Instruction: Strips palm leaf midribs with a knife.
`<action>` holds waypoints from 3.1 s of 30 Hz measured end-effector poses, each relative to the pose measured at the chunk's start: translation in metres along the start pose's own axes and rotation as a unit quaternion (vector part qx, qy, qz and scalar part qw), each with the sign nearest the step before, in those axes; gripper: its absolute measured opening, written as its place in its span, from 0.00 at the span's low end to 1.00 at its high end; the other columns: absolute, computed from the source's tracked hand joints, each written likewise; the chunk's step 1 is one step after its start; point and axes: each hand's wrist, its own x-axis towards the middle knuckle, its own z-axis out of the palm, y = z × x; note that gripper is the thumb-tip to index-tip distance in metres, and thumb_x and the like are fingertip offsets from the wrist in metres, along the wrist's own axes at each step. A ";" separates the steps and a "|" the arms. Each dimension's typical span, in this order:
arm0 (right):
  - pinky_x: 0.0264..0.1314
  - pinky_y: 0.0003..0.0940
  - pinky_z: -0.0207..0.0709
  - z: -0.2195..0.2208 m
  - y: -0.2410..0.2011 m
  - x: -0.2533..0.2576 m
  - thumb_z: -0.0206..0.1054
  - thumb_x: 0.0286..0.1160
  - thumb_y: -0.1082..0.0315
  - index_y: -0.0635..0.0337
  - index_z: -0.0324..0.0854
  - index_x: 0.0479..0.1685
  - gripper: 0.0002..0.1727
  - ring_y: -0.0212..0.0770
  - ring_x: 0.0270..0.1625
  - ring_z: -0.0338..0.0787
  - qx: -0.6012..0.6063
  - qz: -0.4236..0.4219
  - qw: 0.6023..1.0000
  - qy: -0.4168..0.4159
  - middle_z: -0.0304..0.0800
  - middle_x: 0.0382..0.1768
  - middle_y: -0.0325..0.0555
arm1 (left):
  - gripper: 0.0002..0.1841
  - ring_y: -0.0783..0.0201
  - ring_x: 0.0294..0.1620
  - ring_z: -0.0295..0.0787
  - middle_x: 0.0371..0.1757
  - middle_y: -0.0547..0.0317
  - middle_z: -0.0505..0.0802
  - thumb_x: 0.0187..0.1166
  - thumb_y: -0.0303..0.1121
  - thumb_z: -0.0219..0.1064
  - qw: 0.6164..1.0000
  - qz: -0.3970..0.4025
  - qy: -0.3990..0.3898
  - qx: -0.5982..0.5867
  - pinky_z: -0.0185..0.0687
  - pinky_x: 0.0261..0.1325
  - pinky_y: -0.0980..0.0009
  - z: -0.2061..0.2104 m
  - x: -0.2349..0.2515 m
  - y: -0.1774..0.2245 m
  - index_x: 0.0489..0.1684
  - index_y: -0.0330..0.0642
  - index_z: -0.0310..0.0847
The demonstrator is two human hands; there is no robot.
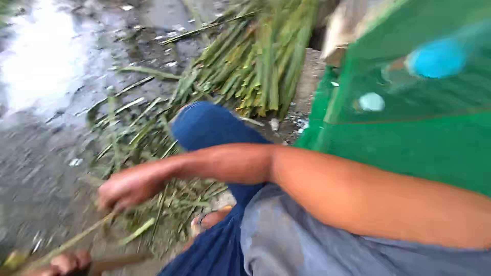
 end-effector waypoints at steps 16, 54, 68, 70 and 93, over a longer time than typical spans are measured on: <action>0.45 0.42 0.84 -0.075 0.033 -0.002 0.57 0.86 0.71 0.59 0.90 0.49 0.13 0.37 0.35 0.86 -0.153 -0.001 0.981 -0.121 0.89 0.39 0.44 | 0.23 0.73 0.17 0.80 0.19 0.73 0.82 0.97 0.47 0.33 0.926 0.181 0.330 -0.030 0.81 0.23 0.75 -0.037 -0.042 0.054 0.59 0.60 0.79; 0.35 0.27 0.79 -0.001 0.030 0.033 0.56 0.88 0.68 0.61 0.90 0.51 0.14 0.28 0.29 0.80 -0.055 0.041 0.980 -0.186 0.86 0.43 0.42 | 0.19 0.73 0.20 0.84 0.21 0.71 0.85 0.95 0.41 0.41 0.969 0.036 0.243 0.008 0.86 0.27 0.75 0.012 -0.041 0.008 0.69 0.48 0.76; 0.44 0.34 0.91 0.017 0.035 0.046 0.61 0.79 0.79 0.64 0.78 0.48 0.05 0.38 0.38 0.94 0.261 0.023 0.953 0.152 0.93 0.39 0.46 | 0.16 0.73 0.18 0.84 0.20 0.68 0.87 0.90 0.41 0.51 0.982 -0.102 0.127 0.096 0.86 0.22 0.74 0.040 -0.060 -0.001 0.53 0.46 0.86; 0.44 0.35 0.92 0.024 0.035 0.047 0.61 0.78 0.81 0.64 0.79 0.47 0.06 0.40 0.40 0.95 0.299 0.017 0.941 0.157 0.93 0.42 0.48 | 0.19 0.71 0.17 0.84 0.24 0.62 0.87 0.93 0.41 0.50 0.982 -0.147 0.113 0.028 0.84 0.20 0.75 0.060 -0.049 -0.026 0.71 0.43 0.78; 0.40 0.26 0.88 0.041 0.022 0.044 0.54 0.88 0.74 0.66 0.87 0.54 0.14 0.32 0.38 0.94 0.352 0.011 0.935 0.033 0.97 0.47 0.48 | 0.18 0.72 0.18 0.82 0.21 0.68 0.83 0.95 0.40 0.45 0.977 -0.004 0.180 -0.115 0.85 0.23 0.75 0.049 -0.022 -0.025 0.73 0.49 0.75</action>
